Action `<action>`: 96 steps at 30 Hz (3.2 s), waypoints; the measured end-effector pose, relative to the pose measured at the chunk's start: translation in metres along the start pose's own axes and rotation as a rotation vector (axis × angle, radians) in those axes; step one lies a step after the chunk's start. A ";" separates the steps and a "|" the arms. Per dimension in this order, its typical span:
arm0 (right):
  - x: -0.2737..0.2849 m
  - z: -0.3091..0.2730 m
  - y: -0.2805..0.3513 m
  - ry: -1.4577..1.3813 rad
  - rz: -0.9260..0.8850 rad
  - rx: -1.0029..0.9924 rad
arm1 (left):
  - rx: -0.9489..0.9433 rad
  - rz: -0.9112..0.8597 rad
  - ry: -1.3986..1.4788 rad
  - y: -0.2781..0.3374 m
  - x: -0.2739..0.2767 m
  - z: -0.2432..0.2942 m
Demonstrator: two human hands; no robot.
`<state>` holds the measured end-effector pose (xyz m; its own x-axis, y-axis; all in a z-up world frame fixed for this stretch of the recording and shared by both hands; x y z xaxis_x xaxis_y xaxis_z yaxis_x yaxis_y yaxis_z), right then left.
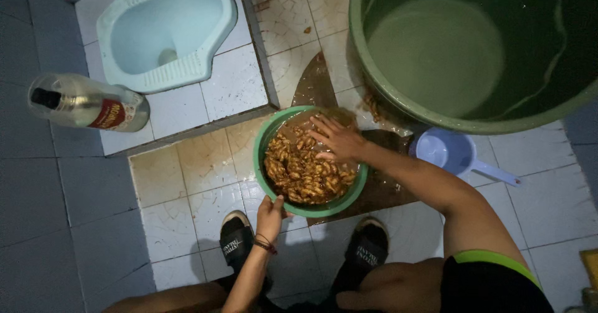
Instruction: The person washes a batch of brown nuts in a green basin using water from a large tub. They repeatedly scoop water with a blue cup, pour it over the nuts, agitate them by hand, and drain the water back into the tub. The process is repeated multiple times throughout the clip.
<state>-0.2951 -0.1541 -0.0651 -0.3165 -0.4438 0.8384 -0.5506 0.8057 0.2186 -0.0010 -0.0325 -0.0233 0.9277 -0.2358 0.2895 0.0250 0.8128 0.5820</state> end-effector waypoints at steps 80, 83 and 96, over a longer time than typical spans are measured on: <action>-0.014 0.046 -0.035 -0.581 0.284 -0.166 | -0.109 0.111 0.047 -0.070 -0.001 0.155; -0.012 0.049 -0.041 -0.624 0.281 -0.194 | -0.130 0.114 0.057 -0.077 -0.003 0.165; -0.006 0.049 -0.051 -0.756 0.271 -0.285 | -0.182 0.119 -0.005 -0.098 -0.004 0.192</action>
<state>-0.3026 -0.2118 -0.1055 -0.8957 -0.2825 0.3433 -0.1978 0.9448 0.2613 -0.0790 -0.2130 0.0643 0.9264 -0.1342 0.3519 -0.0178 0.9177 0.3970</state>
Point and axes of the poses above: each hand's wrist, its own y-axis away from the middle knuckle, its own x-axis out of the back of the hand, z = x × y, the point moved 4 cm from there along -y, towards the middle knuckle, and after that the axes turned 7 degrees about -y, right-handed, at the moved point
